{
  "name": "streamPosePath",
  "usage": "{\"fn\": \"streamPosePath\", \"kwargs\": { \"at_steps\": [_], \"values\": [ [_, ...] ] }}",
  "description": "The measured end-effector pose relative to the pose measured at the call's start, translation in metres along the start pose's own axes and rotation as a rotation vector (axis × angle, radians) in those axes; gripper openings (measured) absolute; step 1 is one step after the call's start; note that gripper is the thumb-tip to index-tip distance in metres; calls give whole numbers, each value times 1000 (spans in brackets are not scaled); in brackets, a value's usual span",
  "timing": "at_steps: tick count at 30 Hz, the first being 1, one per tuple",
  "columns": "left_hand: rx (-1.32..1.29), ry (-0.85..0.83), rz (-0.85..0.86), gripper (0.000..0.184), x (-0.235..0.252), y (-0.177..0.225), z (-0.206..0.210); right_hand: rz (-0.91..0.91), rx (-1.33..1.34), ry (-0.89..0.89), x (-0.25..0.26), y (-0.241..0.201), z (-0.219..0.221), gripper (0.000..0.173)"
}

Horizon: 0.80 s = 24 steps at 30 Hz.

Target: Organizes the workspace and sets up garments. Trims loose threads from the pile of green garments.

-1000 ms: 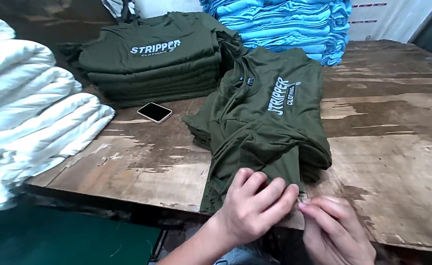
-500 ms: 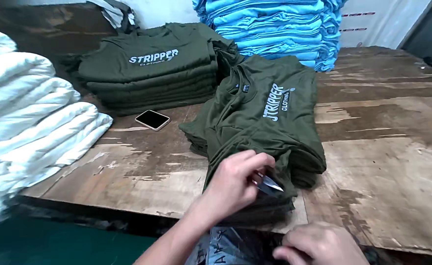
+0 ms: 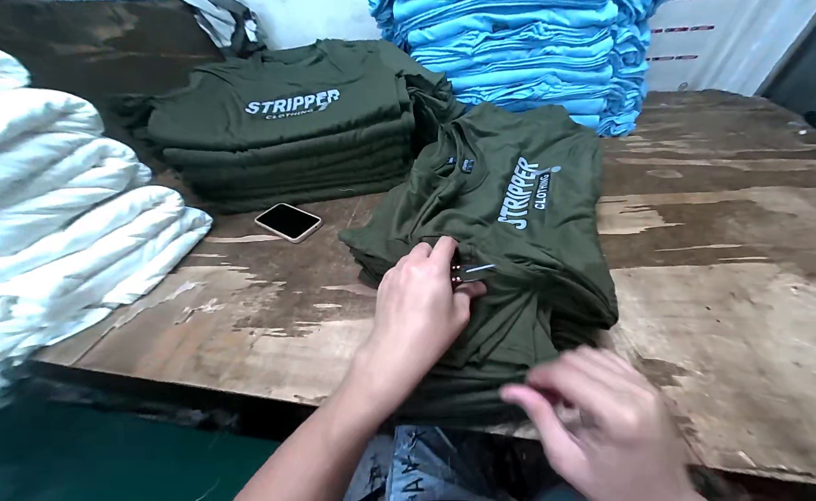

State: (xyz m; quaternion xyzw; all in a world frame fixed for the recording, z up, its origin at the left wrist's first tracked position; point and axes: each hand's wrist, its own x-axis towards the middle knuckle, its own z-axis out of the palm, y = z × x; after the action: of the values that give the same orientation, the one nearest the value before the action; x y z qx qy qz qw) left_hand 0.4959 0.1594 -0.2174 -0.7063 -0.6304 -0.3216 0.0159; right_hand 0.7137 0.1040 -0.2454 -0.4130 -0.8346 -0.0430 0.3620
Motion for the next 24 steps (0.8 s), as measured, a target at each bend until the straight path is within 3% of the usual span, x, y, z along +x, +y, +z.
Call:
{"fn": "streamPosePath", "kwargs": {
  "at_steps": [2, 4, 7, 10, 13, 16, 19, 24],
  "values": [
    [42, 103, -28, 33, 1, 13, 4, 84, -119, 156, 13, -8, 35, 37],
    [81, 221, 10, 36, 4, 18, 7, 157, -245, 125, 14, -9, 54, 24],
    [28, 362, 232, 15, 11, 6, 18, 249, -304, 57, 0, -14, 30, 24],
    [-91, 223, 263, 17, 8, -10, 28, 302, -290, 1, -8, -20, 1, 25],
    [-114, 169, 153, 18, 5, -6, 25, 178, -212, 145, 8, -24, 16, 24],
    [-89, 201, 146, 15, 3, 1, 28, 92, -248, 171, 14, -4, 52, 23],
    [-131, 185, 122, 17, -7, -8, 26, -49, -136, 403, -15, 18, 46, 15],
    [-149, 202, 100, 29, -37, -15, 14, -216, 1, 298, -55, 57, 25, 13]
  ]
}}
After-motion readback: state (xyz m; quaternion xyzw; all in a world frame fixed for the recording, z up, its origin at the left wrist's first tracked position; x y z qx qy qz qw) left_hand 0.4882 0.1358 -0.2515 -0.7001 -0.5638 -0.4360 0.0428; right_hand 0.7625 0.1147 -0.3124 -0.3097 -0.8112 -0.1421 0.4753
